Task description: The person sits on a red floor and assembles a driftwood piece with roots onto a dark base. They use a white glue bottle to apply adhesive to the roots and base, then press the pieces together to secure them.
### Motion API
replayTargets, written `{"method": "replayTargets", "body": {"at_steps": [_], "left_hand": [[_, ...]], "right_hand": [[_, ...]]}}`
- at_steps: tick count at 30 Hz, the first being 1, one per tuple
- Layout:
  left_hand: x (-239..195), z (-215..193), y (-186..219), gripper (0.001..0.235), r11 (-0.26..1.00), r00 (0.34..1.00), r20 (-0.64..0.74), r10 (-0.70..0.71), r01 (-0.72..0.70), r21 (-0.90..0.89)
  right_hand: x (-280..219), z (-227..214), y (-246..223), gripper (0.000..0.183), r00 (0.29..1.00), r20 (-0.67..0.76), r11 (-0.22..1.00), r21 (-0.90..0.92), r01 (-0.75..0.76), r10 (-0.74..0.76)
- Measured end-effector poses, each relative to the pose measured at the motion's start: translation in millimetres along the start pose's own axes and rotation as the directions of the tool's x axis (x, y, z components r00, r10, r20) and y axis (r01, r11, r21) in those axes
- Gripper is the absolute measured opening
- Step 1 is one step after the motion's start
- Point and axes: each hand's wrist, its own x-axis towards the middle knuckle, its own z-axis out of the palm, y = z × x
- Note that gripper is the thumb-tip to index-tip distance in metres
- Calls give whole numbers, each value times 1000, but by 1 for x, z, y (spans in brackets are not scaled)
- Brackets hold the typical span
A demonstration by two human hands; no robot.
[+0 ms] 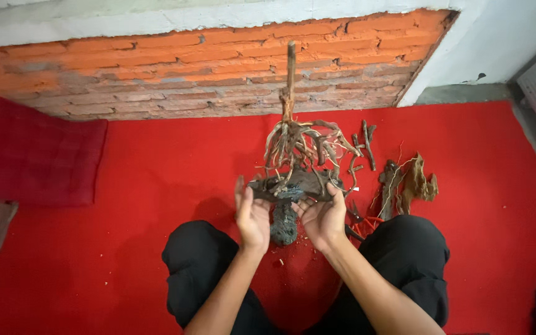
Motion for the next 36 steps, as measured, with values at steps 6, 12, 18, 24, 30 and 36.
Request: {"method": "replayTargets", "body": {"at_steps": [6, 12, 18, 24, 30, 36], "left_hand": [[-17, 17, 0, 47, 993, 995, 29, -97, 95, 63], [-15, 12, -11, 57, 990, 990, 73, -121, 126, -62], [-14, 1, -18, 56, 995, 988, 131, -83, 74, 69], [-7, -7, -21, 53, 980, 982, 0, -191, 191, -56], [9, -14, -20, 74, 956, 954, -68, -292, 289, -58], [21, -40, -3, 76, 965, 940, -318, -124, 189, 182]], "right_hand": [[17, -22, 8, 54, 1000, 20, 1000, -18, -2, 3], [-7, 8, -1, 50, 997, 78, 1000, -26, 17, -15], [18, -19, 11, 46, 994, 60, 995, -38, 96, -94], [39, -51, 19, 46, 998, 44, 991, -126, 47, -42], [29, -22, 15, 45, 1000, 3, 990, -138, 25, -24], [97, -57, 16, 51, 996, -79, 979, -200, 33, -50]]}}
